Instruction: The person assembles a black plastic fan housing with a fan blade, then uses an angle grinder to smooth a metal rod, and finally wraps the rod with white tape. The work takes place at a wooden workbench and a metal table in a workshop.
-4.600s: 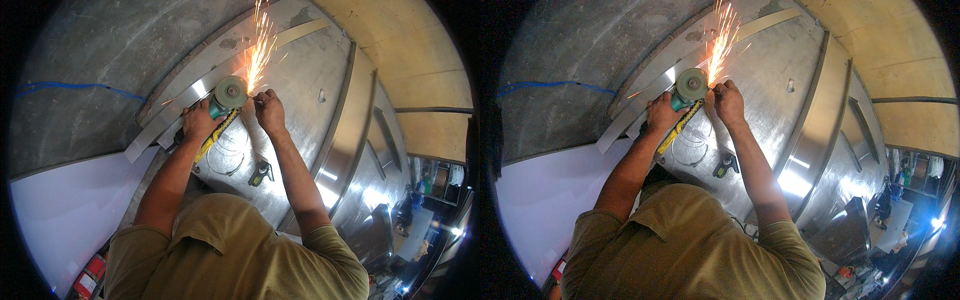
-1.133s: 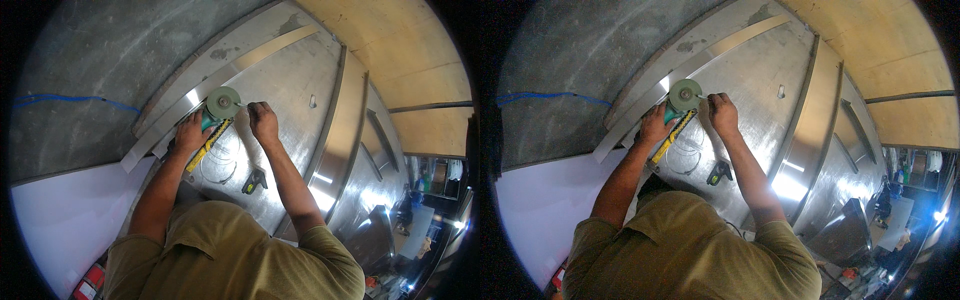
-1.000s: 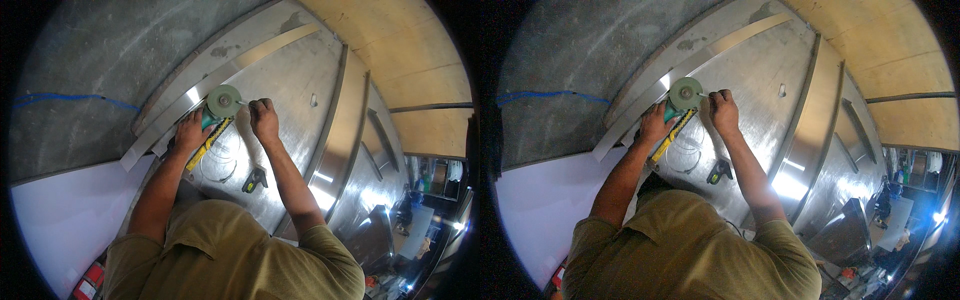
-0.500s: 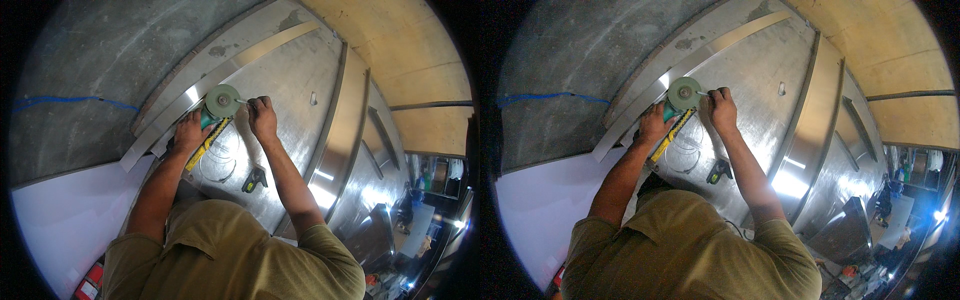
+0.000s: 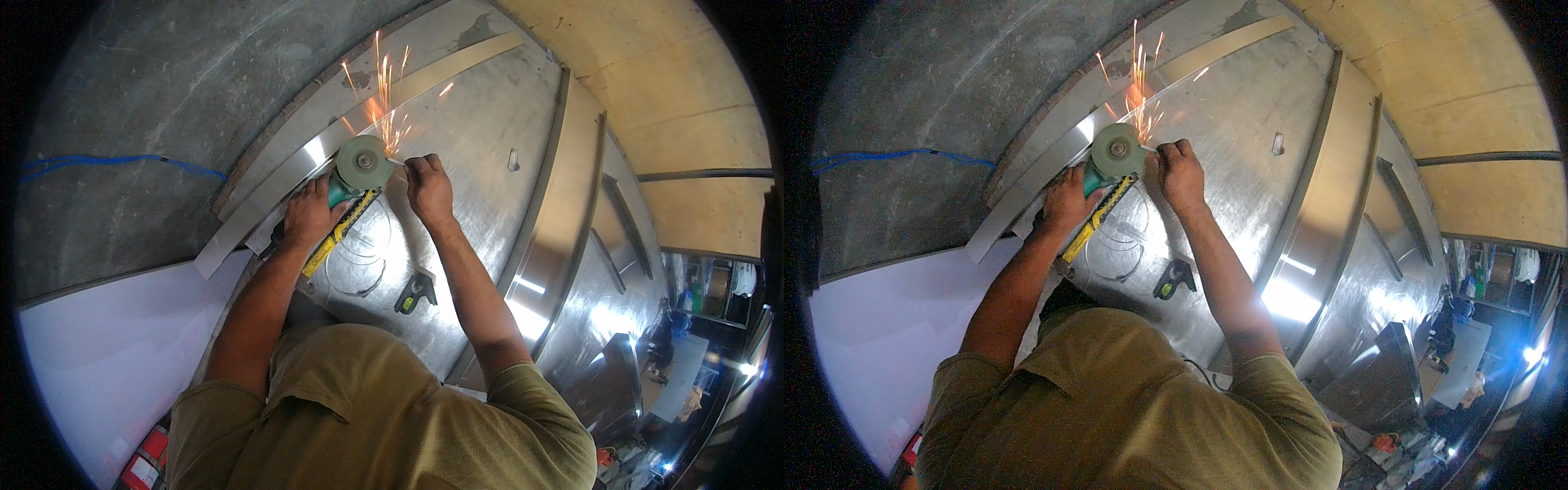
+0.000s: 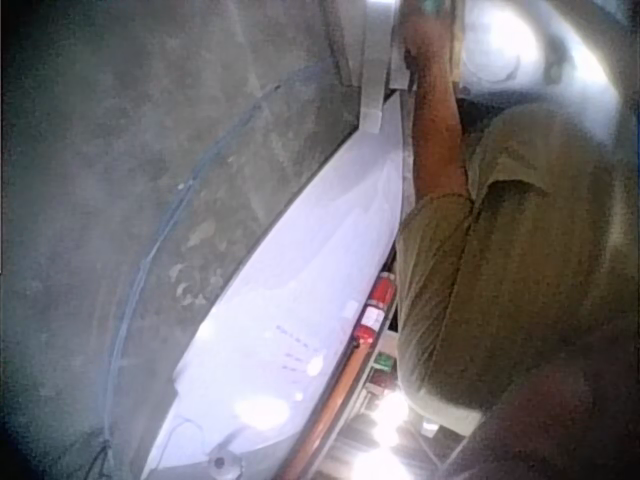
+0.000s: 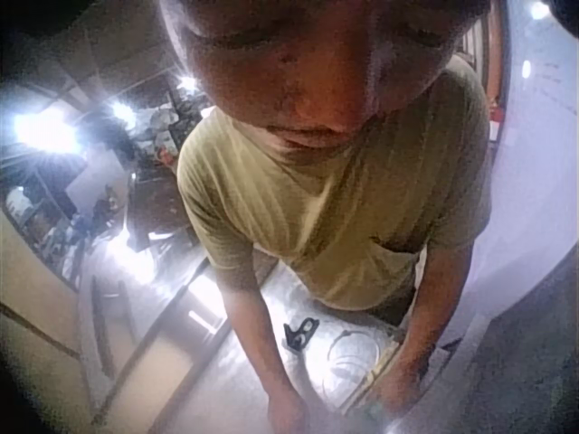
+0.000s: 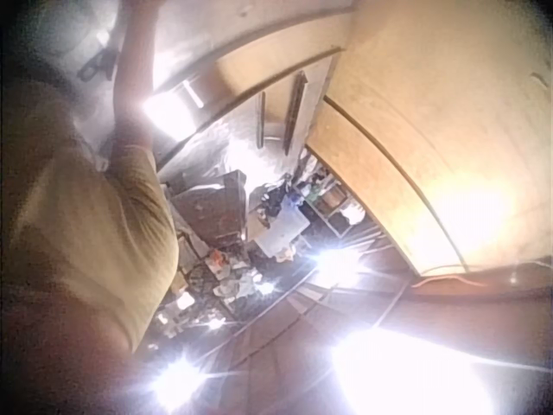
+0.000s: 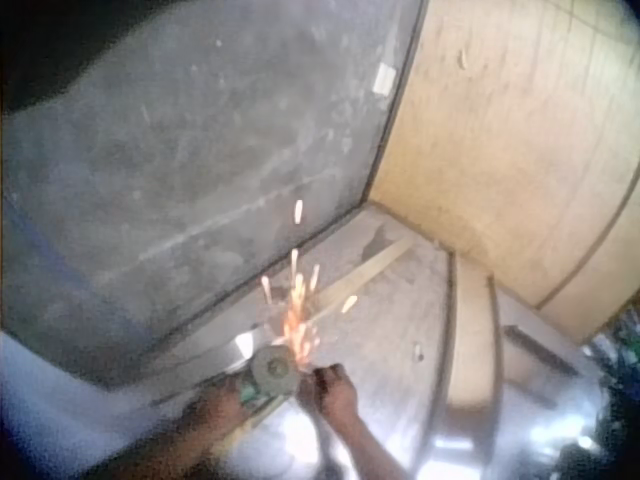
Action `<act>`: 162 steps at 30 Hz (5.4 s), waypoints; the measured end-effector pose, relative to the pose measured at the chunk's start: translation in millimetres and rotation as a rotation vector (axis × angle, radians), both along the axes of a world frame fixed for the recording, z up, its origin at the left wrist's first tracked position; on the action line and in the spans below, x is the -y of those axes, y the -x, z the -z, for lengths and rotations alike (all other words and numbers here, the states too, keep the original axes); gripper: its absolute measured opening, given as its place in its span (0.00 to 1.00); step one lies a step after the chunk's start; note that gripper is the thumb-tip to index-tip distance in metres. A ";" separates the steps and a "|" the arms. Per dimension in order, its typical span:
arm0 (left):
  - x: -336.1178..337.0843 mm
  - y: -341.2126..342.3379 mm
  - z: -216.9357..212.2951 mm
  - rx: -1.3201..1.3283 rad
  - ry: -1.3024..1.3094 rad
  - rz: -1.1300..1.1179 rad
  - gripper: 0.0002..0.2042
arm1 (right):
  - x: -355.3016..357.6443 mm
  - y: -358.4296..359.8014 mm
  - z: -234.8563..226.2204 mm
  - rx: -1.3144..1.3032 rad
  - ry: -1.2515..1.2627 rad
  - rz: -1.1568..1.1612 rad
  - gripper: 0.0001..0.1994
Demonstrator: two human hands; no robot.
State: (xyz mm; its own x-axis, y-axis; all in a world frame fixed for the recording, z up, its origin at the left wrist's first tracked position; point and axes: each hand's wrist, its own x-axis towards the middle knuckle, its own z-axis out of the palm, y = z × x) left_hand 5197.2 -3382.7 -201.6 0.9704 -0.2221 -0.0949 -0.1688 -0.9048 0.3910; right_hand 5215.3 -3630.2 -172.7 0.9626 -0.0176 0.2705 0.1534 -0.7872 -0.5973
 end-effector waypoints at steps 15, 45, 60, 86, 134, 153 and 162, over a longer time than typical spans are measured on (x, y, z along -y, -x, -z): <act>2.2 -2.2 -6.4 -0.039 0.009 0.006 0.36 | 1.2 -5.7 -2.9 -0.088 0.012 -0.032 0.08; 4.2 -2.0 -12.1 -0.013 -0.009 -0.002 0.36 | 7.8 -22.9 0.8 -0.555 -0.188 0.026 0.20; 0.1 -2.5 1.2 0.049 0.024 0.020 0.35 | 7.5 -13.6 -10.6 -0.382 -0.086 0.019 0.15; 2.0 -4.0 -2.7 -0.016 -0.001 0.001 0.35 | 8.4 -12.1 -3.5 -0.214 -0.094 -0.040 0.08; 3.8 -5.4 -5.3 0.001 0.051 -0.011 0.35 | 12.7 -26.3 4.3 -0.457 -0.203 -0.005 0.21; 6.5 -3.6 -4.9 -0.004 -0.028 -0.011 0.34 | 11.0 42.7 -107.2 -0.508 -1.152 -0.242 0.09; 4.7 -6.5 -4.5 0.034 -0.023 0.037 0.34 | 8.1 62.0 -148.1 -0.392 -0.997 -0.280 0.11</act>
